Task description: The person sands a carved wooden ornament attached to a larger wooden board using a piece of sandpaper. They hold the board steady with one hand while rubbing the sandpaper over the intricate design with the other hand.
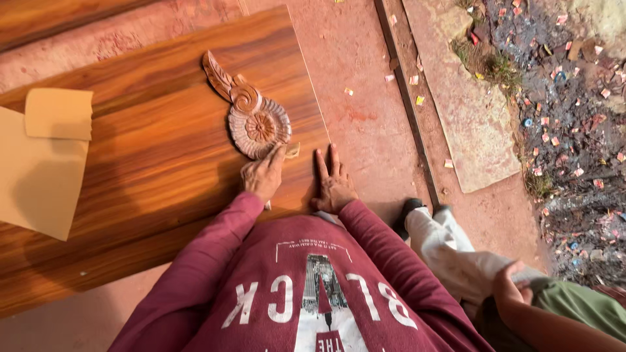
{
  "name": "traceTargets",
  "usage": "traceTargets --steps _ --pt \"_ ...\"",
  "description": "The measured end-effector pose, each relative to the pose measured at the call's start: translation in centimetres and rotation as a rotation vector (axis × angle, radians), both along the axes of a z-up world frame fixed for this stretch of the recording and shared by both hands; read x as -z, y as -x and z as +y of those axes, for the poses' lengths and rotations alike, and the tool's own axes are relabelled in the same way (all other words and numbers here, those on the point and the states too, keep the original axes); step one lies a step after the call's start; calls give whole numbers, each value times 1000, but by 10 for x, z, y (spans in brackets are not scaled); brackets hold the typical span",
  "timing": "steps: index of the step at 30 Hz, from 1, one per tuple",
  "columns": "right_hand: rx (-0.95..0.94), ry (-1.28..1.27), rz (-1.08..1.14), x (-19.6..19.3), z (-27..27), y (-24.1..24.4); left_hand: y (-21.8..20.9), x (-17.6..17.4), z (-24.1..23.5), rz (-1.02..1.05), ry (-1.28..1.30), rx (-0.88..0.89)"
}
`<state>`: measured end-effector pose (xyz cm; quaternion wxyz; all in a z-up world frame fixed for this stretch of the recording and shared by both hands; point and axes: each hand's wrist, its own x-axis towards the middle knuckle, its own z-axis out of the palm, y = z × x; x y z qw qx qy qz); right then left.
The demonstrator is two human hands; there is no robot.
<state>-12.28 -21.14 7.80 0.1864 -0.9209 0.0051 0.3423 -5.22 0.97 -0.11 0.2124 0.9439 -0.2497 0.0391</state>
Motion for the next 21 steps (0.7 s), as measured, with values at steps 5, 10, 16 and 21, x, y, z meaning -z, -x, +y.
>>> traceTargets --steps 5,10,16,21 --pt "-29 -2 -28 13 -2 -2 -30 30 -14 422 -140 -115" --pt "-31 4 -57 9 -1 -3 4 20 2 -42 -206 58" --pt "19 -77 -128 22 -6 11 -2 33 -12 97 -296 9" --pt "2 2 36 8 1 -9 6 -3 -7 -79 -324 140"
